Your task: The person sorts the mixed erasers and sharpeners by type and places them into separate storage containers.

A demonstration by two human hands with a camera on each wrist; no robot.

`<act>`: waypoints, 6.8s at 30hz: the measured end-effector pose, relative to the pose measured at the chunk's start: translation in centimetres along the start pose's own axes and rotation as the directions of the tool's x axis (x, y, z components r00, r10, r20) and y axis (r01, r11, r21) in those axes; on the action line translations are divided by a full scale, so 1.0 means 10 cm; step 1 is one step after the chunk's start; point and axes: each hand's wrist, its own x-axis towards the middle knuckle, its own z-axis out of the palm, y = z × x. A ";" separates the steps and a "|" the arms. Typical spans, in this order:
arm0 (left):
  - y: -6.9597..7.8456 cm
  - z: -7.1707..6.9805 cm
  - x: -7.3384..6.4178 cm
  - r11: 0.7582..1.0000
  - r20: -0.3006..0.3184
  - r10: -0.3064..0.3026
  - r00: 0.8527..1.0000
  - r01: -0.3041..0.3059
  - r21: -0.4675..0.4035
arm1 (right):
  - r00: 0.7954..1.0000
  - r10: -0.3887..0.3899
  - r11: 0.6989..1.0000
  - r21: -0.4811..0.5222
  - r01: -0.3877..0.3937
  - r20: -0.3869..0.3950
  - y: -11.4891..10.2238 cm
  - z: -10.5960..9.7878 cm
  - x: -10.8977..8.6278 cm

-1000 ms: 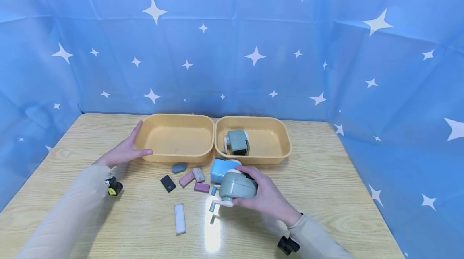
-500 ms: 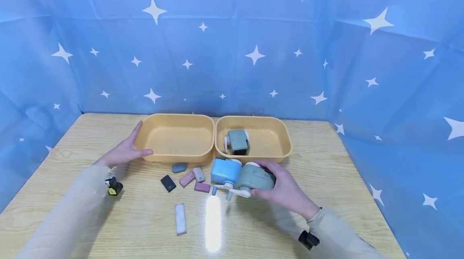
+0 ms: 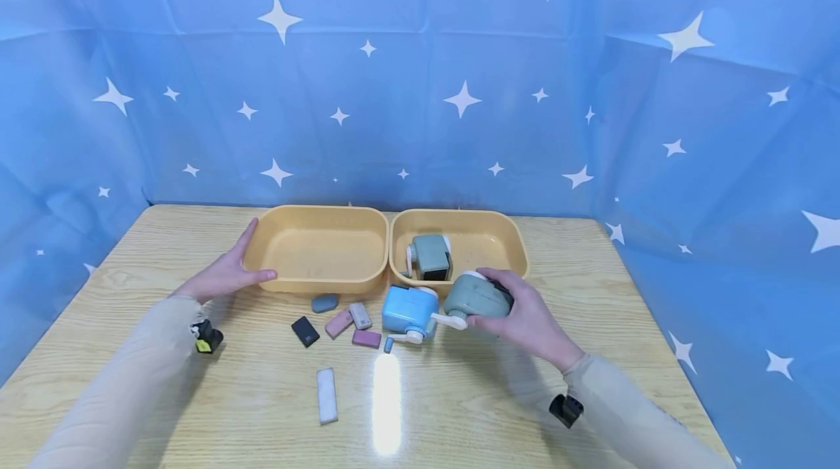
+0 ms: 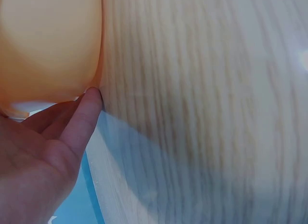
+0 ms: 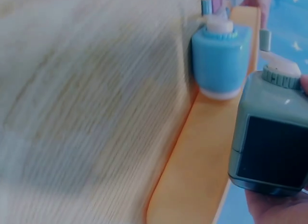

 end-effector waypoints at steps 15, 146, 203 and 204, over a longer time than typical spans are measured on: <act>0.00 0.01 0.00 1.000 -0.001 -0.006 1.000 0.006 -0.031 | 0.988 0.149 0.983 0.118 -0.144 -0.037 0.20 -0.14 0.30; -0.03 0.02 0.00 1.000 -0.023 -0.004 1.000 0.004 -0.004 | 0.921 -0.211 0.973 -0.015 0.228 0.328 -0.11 0.05 0.62; 0.02 0.03 -0.03 0.999 -0.019 -0.001 1.000 0.001 -0.039 | 0.877 -0.352 0.923 -0.033 0.383 0.327 -0.07 0.88 0.26; 0.03 0.03 -0.03 0.999 -0.018 0.005 1.000 -0.006 -0.042 | 0.883 -0.347 0.926 -0.035 0.376 0.316 -0.07 0.89 0.26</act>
